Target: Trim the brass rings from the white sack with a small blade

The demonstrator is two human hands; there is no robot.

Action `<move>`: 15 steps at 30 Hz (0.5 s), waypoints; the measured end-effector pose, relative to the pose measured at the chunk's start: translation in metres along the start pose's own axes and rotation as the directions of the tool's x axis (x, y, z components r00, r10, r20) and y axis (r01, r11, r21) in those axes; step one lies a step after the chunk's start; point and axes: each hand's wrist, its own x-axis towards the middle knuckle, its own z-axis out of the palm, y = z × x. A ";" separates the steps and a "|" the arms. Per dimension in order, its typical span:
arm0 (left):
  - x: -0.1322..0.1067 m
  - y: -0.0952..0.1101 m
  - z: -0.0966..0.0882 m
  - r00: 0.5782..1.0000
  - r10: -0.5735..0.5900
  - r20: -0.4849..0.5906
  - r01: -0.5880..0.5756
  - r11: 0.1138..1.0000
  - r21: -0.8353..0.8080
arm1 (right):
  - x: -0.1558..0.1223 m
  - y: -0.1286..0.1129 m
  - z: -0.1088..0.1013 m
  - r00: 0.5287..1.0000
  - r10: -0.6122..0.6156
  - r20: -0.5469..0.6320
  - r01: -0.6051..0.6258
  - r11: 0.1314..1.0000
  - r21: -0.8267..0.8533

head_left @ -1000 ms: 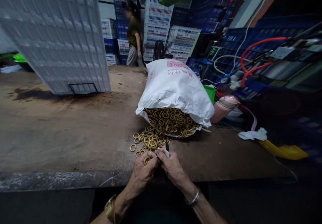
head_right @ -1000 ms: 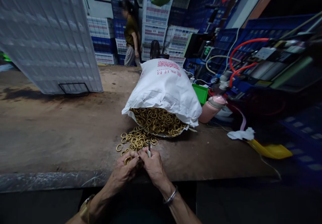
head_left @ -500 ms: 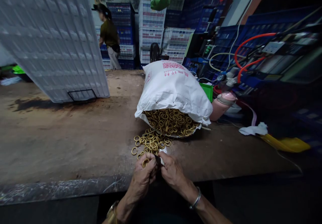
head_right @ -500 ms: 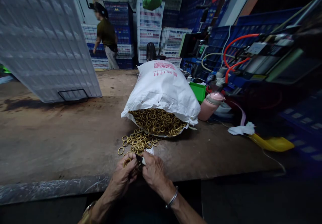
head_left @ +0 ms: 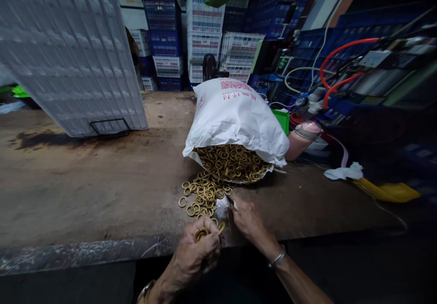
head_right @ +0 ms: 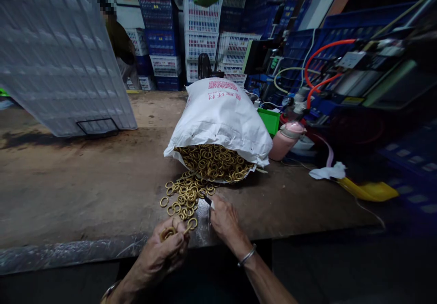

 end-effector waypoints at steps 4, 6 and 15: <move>-0.017 0.000 -0.013 0.987 -0.157 -0.009 0.158 0.985 0.069 | 0.000 0.005 -0.001 0.997 -0.055 -0.050 0.061 0.990 0.126; -0.029 -0.009 -0.028 0.962 -0.267 -0.050 0.271 0.952 0.139 | -0.004 0.001 0.003 0.998 -0.065 -0.003 0.064 0.985 0.163; -0.058 -0.075 -0.096 0.827 -0.444 -0.344 0.499 0.862 0.088 | -0.026 -0.018 0.019 0.984 -0.147 0.103 0.144 0.989 0.029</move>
